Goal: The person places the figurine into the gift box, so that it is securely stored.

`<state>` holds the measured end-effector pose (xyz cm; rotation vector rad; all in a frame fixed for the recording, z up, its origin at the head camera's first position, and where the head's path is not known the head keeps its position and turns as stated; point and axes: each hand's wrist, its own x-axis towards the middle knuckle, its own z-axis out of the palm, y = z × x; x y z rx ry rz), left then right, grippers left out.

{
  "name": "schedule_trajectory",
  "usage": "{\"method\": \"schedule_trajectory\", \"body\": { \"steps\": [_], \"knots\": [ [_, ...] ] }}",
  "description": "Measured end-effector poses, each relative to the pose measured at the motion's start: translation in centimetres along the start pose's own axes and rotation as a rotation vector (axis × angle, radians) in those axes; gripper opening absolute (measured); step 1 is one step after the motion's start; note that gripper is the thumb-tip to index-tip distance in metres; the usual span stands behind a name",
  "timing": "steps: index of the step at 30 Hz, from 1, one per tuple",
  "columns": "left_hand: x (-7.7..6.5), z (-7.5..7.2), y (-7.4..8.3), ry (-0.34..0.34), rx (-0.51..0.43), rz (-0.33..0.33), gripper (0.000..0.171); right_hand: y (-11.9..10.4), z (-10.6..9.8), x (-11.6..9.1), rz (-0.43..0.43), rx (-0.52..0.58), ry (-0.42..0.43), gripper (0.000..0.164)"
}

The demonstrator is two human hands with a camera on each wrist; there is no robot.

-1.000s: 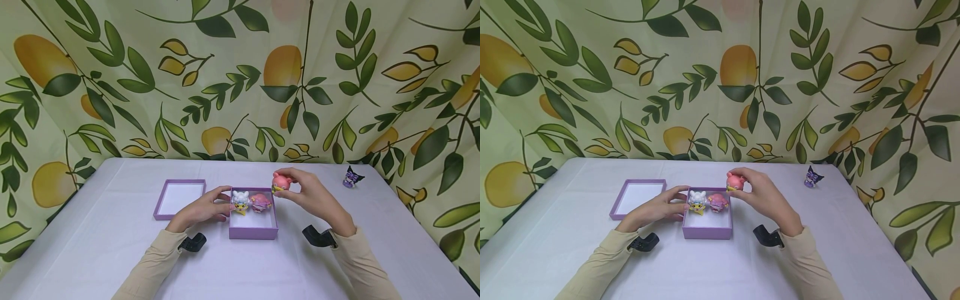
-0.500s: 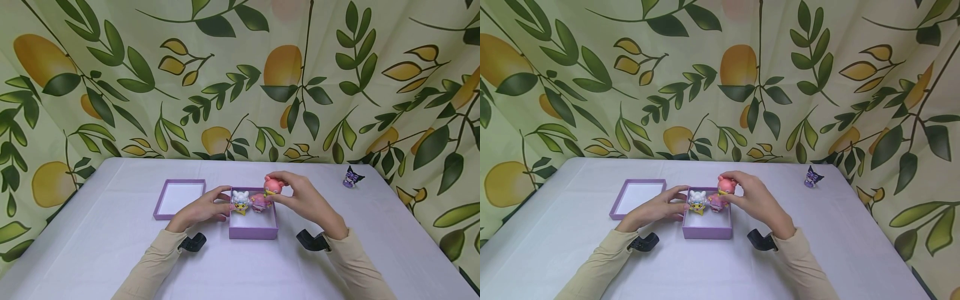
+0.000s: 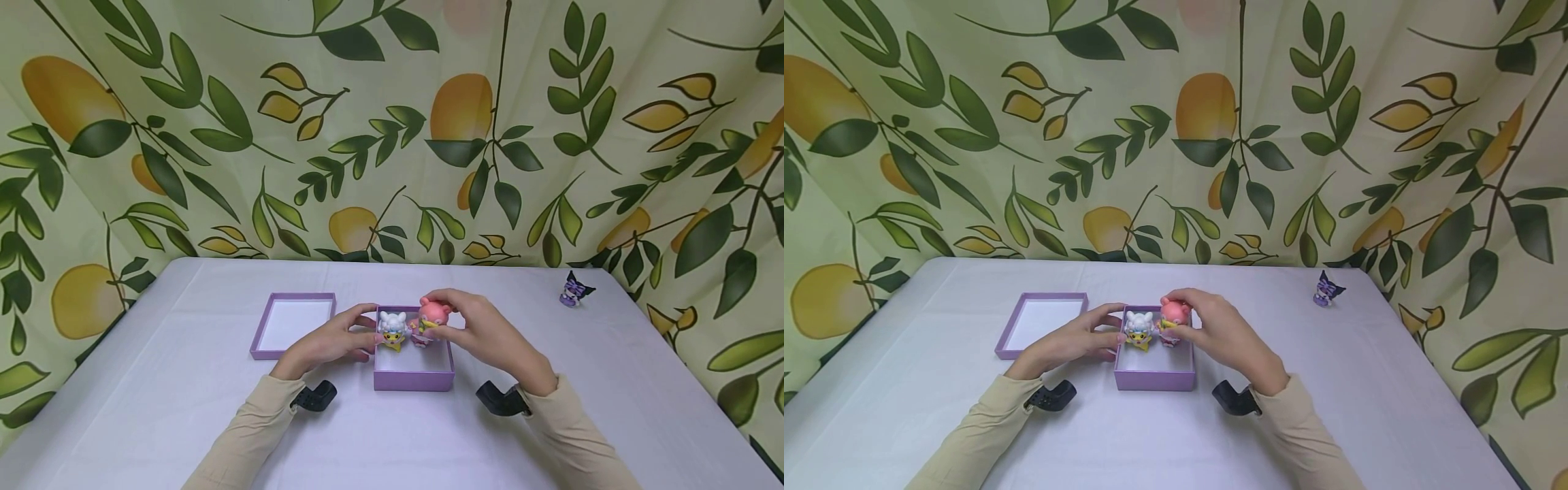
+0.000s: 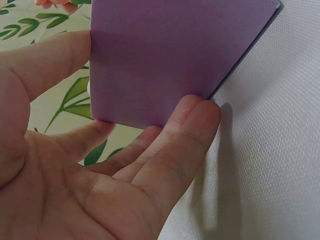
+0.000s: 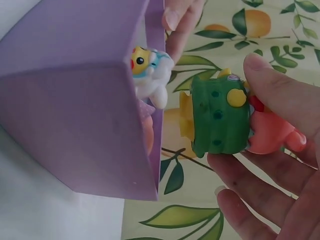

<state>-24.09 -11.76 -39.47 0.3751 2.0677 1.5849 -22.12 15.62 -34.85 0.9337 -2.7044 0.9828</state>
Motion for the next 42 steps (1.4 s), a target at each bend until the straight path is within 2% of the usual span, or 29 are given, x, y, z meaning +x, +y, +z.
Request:
{"method": "schedule_trajectory", "body": {
  "steps": [17, 25, 31, 42],
  "knots": [
    [0.0, 0.0, 0.0, 0.001, 0.01, -0.004, 0.069, -0.3, 1.6, 0.2, -0.032, 0.082, -0.064, 0.045],
    [0.1, -0.1, 0.0, 0.0, 0.007, -0.004, 0.069, -0.5, 2.4, 0.3, -0.008, 0.118, -0.123, 0.045],
    [0.1, 0.0, 0.1, 0.004, 0.004, -0.011, 0.069, -0.6, 2.9, 0.3, -0.025, 0.089, -0.12, 0.045],
    [0.0, -0.1, 0.1, -0.005, 0.01, 0.001, 0.068, -0.7, 4.0, 0.3, -0.048, 0.133, -0.134, 0.044]
  ]
}}
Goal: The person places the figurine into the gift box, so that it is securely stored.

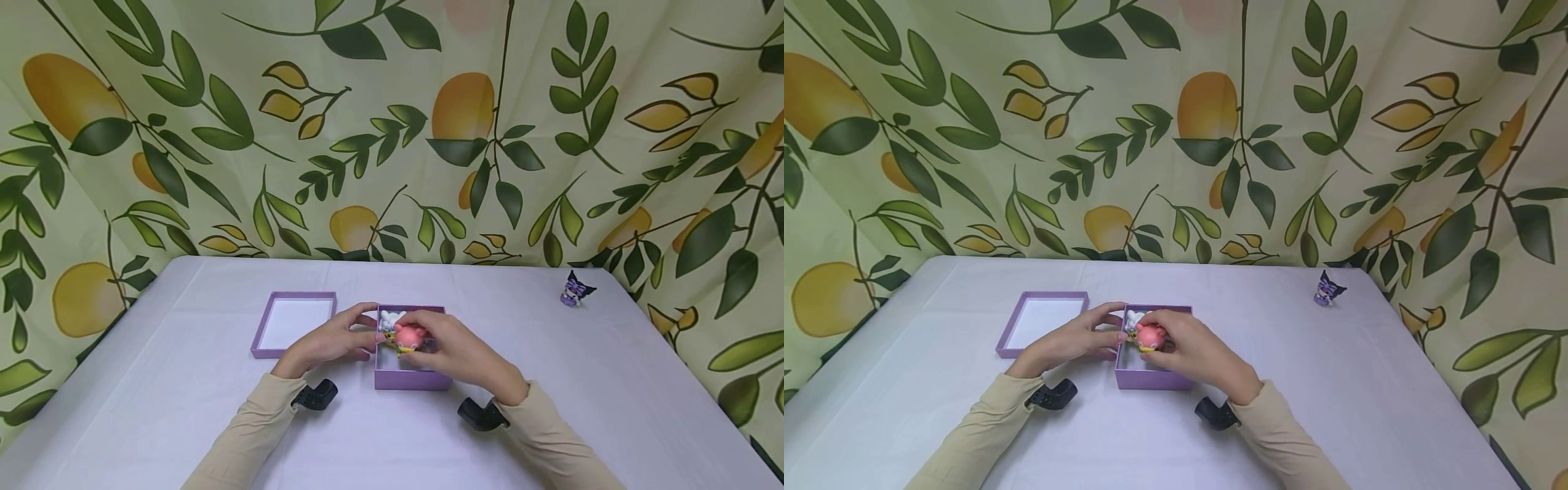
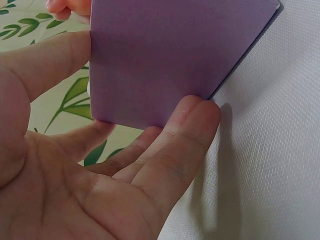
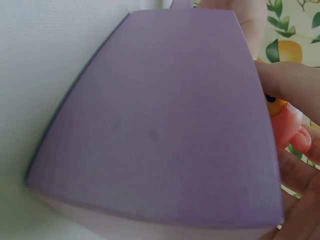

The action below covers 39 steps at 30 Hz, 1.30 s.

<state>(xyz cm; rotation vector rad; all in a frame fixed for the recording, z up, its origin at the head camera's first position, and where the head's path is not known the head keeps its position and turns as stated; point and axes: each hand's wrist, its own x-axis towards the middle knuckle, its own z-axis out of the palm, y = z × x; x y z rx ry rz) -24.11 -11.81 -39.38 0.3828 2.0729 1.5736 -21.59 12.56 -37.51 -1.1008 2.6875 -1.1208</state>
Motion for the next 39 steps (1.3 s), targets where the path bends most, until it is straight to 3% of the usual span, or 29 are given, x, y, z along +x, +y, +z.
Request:
{"method": "schedule_trajectory", "body": {
  "steps": [11, 21, 27, 31, 39],
  "knots": [
    [0.0, -0.1, -0.1, 0.005, -0.001, 0.006, 0.069, 0.2, 1.0, 0.1, -0.029, -0.118, -0.002, 0.045],
    [0.1, 0.0, -0.1, -0.002, 0.001, 0.007, 0.068, 0.2, 1.2, 0.1, -0.002, -0.124, -0.012, 0.045],
    [0.0, 0.0, -0.1, -0.003, 0.002, 0.008, 0.069, 0.3, 1.2, 0.2, 0.001, -0.057, -0.026, 0.031],
    [0.0, -0.1, -0.1, 0.0, 0.005, 0.003, 0.069, 0.3, 1.1, 0.3, 0.007, -0.031, -0.041, 0.032],
    [0.0, 0.0, -0.1, 0.003, 0.018, -0.009, 0.071, 0.5, 0.9, 0.3, -0.048, -0.102, -0.039, 0.037]
  ]
}}
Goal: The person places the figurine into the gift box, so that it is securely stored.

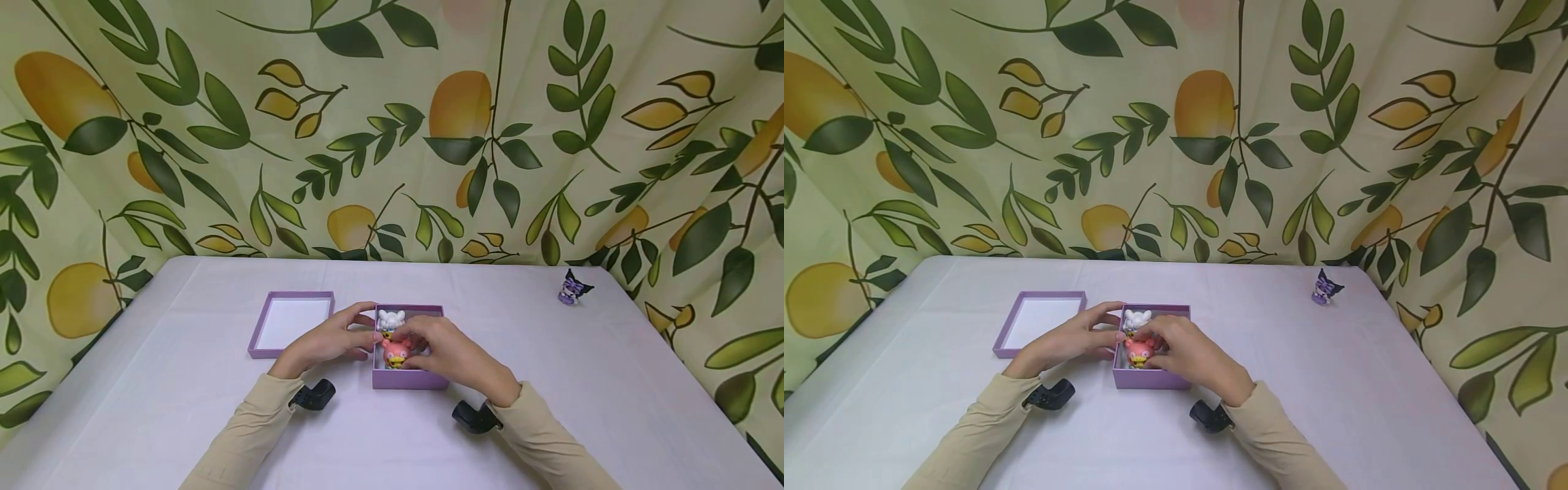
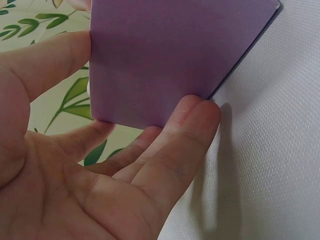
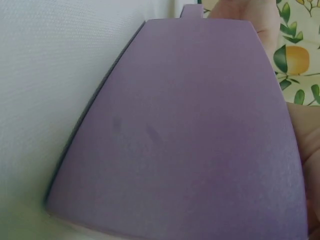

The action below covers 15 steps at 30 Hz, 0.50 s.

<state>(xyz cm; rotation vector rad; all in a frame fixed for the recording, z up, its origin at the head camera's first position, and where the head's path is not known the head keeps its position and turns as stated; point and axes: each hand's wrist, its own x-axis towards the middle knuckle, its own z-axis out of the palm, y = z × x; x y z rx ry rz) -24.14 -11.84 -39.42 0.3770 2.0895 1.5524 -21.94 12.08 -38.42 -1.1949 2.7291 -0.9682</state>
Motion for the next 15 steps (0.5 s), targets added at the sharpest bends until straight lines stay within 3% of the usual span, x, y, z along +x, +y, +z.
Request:
{"method": "schedule_trajectory", "body": {
  "steps": [15],
  "knots": [
    [-0.08, -0.01, 0.02, -0.006, 0.004, 0.016, 0.07, -0.24, 0.74, 0.16, -0.007, 0.03, 0.076, 0.035]
  ]
}}
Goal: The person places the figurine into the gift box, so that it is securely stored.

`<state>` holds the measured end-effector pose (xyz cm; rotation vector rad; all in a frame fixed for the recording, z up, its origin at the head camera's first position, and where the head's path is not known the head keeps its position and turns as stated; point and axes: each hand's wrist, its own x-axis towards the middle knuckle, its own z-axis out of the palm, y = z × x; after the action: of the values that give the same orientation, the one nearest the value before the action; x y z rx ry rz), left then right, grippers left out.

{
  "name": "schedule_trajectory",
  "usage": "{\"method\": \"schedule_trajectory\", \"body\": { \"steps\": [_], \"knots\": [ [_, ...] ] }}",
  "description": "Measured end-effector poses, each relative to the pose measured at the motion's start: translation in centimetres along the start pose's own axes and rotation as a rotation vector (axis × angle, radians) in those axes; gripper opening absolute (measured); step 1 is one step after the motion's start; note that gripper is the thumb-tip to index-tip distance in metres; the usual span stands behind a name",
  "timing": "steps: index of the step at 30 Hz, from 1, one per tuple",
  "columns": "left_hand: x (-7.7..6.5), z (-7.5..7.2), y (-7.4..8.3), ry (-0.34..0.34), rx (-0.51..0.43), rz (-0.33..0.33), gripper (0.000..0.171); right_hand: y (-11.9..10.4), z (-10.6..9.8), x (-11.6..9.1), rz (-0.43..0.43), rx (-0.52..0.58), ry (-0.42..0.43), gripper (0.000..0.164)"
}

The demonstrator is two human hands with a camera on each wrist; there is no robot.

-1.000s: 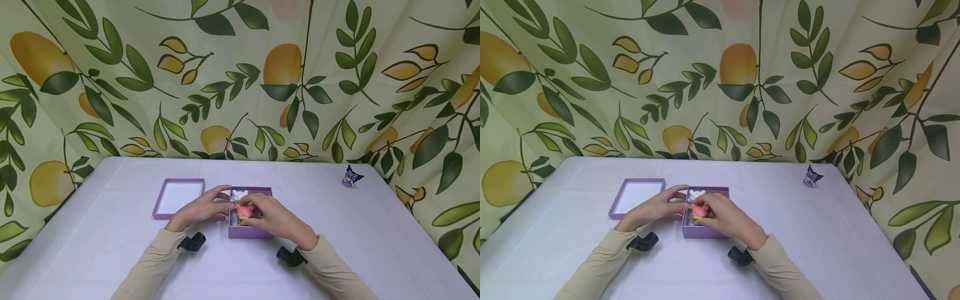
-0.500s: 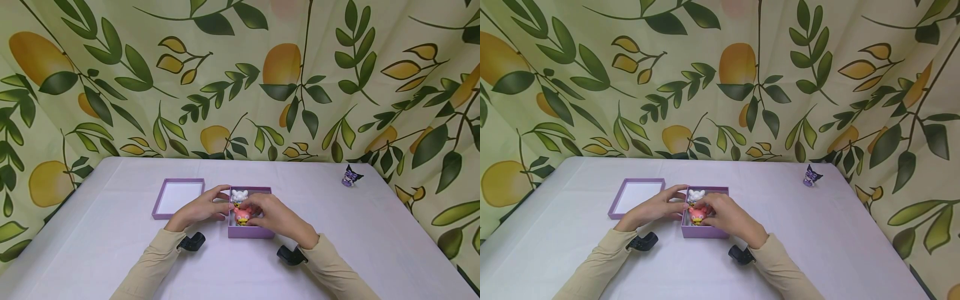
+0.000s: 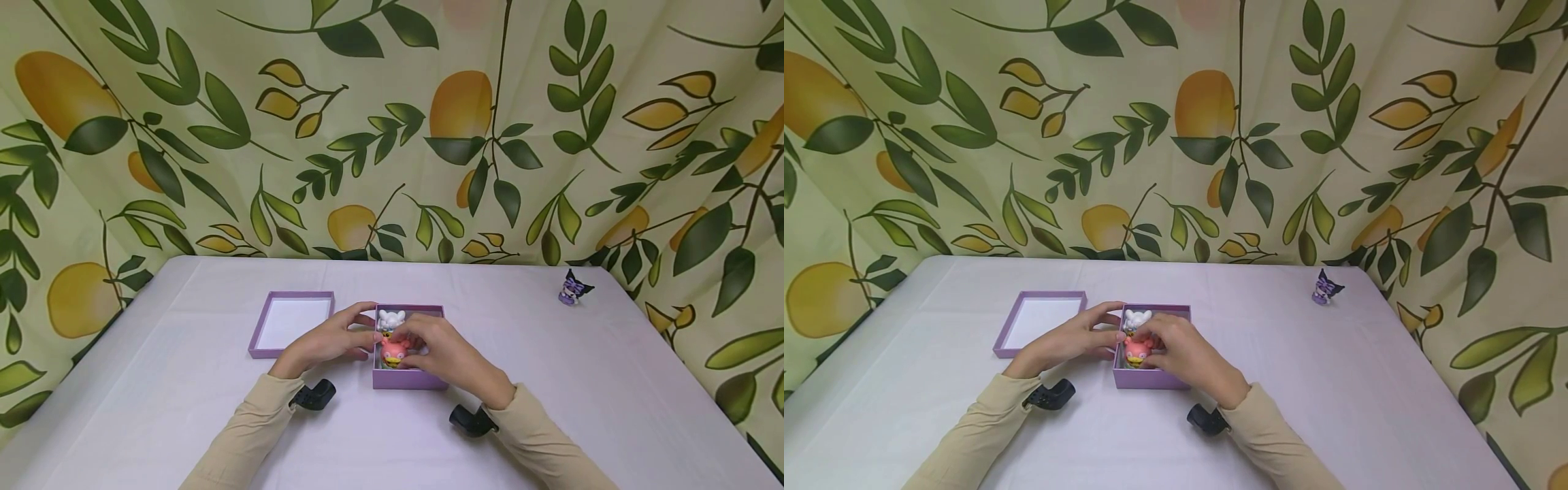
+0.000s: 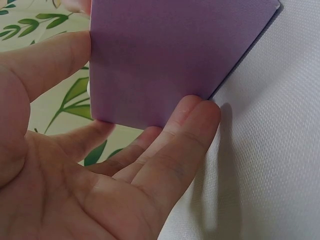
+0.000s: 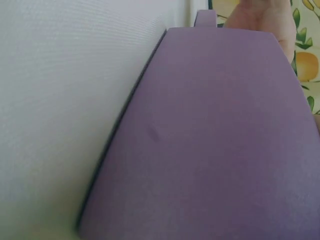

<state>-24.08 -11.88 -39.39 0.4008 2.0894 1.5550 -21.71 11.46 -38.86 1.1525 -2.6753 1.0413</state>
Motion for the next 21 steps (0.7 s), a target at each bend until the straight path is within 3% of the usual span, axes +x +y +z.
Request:
{"method": "schedule_trajectory", "body": {
  "steps": [21],
  "knots": [
    [0.01, 0.06, 0.04, 0.005, 0.002, -0.014, 0.071, 0.12, 0.22, -0.07, -0.035, -0.007, 0.043, 0.04]
  ]
}}
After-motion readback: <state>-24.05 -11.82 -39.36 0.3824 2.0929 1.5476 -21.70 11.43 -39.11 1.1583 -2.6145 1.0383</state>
